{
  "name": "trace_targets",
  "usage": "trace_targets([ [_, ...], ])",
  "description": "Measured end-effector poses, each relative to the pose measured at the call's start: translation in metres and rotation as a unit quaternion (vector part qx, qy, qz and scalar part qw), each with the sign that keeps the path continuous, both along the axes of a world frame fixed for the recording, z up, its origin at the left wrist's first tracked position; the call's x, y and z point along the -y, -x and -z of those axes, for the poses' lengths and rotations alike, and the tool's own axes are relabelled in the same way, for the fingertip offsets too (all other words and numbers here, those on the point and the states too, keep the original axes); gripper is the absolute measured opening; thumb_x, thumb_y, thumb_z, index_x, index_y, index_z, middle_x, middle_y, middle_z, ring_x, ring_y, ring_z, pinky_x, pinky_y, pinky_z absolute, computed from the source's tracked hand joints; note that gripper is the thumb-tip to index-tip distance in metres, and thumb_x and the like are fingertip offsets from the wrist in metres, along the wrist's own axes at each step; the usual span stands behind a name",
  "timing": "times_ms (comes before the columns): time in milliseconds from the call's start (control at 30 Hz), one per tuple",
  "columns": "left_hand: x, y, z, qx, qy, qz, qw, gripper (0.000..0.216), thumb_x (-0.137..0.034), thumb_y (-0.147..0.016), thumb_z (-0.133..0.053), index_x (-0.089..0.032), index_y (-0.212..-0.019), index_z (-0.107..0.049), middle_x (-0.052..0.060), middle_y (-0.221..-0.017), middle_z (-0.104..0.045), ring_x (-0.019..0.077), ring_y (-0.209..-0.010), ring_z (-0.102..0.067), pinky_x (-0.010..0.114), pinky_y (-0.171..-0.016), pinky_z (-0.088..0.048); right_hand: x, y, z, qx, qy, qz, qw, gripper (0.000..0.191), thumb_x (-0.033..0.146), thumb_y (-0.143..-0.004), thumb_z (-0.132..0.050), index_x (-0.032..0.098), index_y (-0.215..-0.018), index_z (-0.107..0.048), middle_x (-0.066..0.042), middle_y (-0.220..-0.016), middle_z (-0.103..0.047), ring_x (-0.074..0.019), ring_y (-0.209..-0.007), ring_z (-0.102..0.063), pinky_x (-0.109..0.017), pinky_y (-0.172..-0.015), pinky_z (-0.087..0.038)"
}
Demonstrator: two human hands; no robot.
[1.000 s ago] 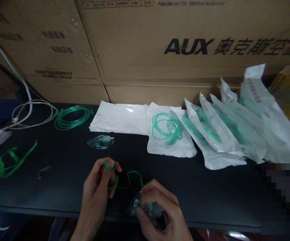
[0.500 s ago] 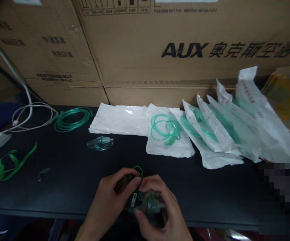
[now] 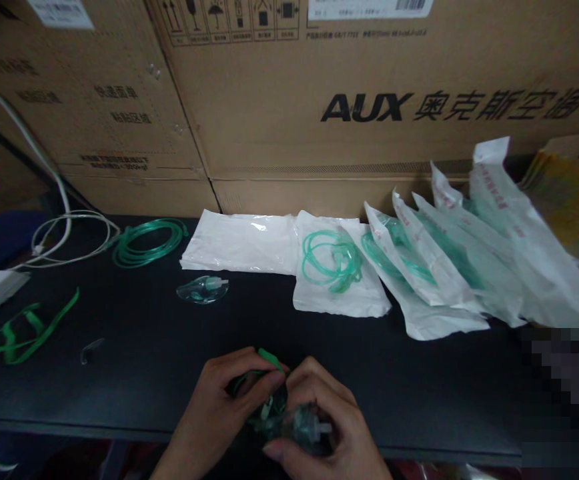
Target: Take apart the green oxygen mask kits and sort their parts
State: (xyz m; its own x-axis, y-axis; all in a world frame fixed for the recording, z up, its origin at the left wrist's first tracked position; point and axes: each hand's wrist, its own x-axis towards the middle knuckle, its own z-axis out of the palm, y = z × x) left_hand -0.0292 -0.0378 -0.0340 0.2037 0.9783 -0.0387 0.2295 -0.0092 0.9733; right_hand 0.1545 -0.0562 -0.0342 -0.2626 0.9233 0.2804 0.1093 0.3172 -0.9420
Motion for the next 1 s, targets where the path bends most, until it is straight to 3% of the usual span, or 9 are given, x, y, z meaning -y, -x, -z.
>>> trace_targets([
  [167, -0.0002, -0.0012, 0.0028, 0.03, -0.003, -0.052, 0.998, 0.019, -0.036, -0.094, -0.071, -0.021, -0.085, -0.079, 0.001, -0.079, -0.074, 0.0138, -0.071, -0.064, 0.021, -0.065, -0.047, -0.0002, 0.0007, 0.002, 0.0, -0.002, -0.004, 1.0, 0.018, 0.027, -0.087, -0.077, 0.025, -0.08, -0.061, 0.004, -0.077, -0.061, -0.0129, -0.068, -0.059, -0.021, -0.06, -0.044],
  [333, -0.0006, 0.0005, -0.0011, 0.045, -0.063, -0.103, 0.992, 0.013, -0.027, -0.092, -0.072, -0.024, -0.084, -0.081, -0.001, -0.078, -0.078, 0.0122, -0.07, -0.07, 0.017, -0.064, -0.051, -0.0017, 0.0048, 0.0007, -0.003, 0.002, -0.012, 1.0, 0.019, 0.013, -0.083, -0.074, 0.025, -0.08, -0.06, 0.004, -0.077, -0.063, -0.0117, -0.067, -0.058, -0.02, -0.06, -0.044],
  [500, 0.0031, 0.0021, -0.0015, 0.034, -0.123, -0.141, 0.982, 0.012, -0.021, -0.091, -0.073, -0.025, -0.083, -0.082, -0.001, -0.077, -0.079, 0.0116, -0.068, -0.071, 0.015, -0.062, -0.053, -0.0027, 0.0074, 0.0011, 0.008, 0.004, -0.02, 1.0, 0.017, 0.014, -0.082, -0.074, 0.023, -0.077, -0.06, 0.002, -0.075, -0.062, -0.013, -0.066, -0.058, -0.022, -0.058, -0.044],
  [633, 0.0064, 0.002, 0.0019, 0.016, -0.124, -0.158, 0.98, 0.012, -0.023, -0.092, -0.072, -0.023, -0.084, -0.082, 0.001, -0.08, -0.079, 0.0123, -0.068, -0.069, 0.017, -0.061, -0.052, -0.0015, 0.0059, -0.0006, 0.022, 0.021, -0.032, 0.999, 0.017, 0.015, -0.082, -0.073, 0.023, -0.076, -0.06, 0.001, -0.076, -0.062, -0.014, -0.067, -0.059, -0.023, -0.059, -0.045],
  [867, 0.0012, -0.0001, 0.0002, -0.004, -0.041, -0.045, 0.998, 0.014, -0.032, -0.092, -0.073, -0.022, -0.093, -0.084, 0.002, -0.077, -0.072, 0.0117, -0.063, -0.06, 0.019, -0.058, -0.045, 0.0041, 0.0034, -0.0025, 0.014, 0.001, -0.005, 1.0, 0.018, 0.012, -0.081, -0.073, 0.023, -0.076, -0.059, 0.001, -0.078, -0.062, -0.0151, -0.069, -0.06, -0.025, -0.059, -0.045],
  [1000, -0.0011, 0.0009, -0.0005, -0.026, -0.03, 0.007, 0.999, 0.015, -0.03, -0.091, -0.074, -0.021, -0.087, -0.085, 0.0, -0.066, -0.064, 0.01, -0.057, -0.051, 0.02, -0.053, -0.037, 0.0056, 0.0045, 0.0002, 0.006, -0.002, -0.004, 1.0, 0.019, 0.011, -0.081, -0.073, 0.023, -0.077, -0.06, 0.001, -0.078, -0.061, -0.0148, -0.069, -0.06, -0.024, -0.06, -0.046],
])
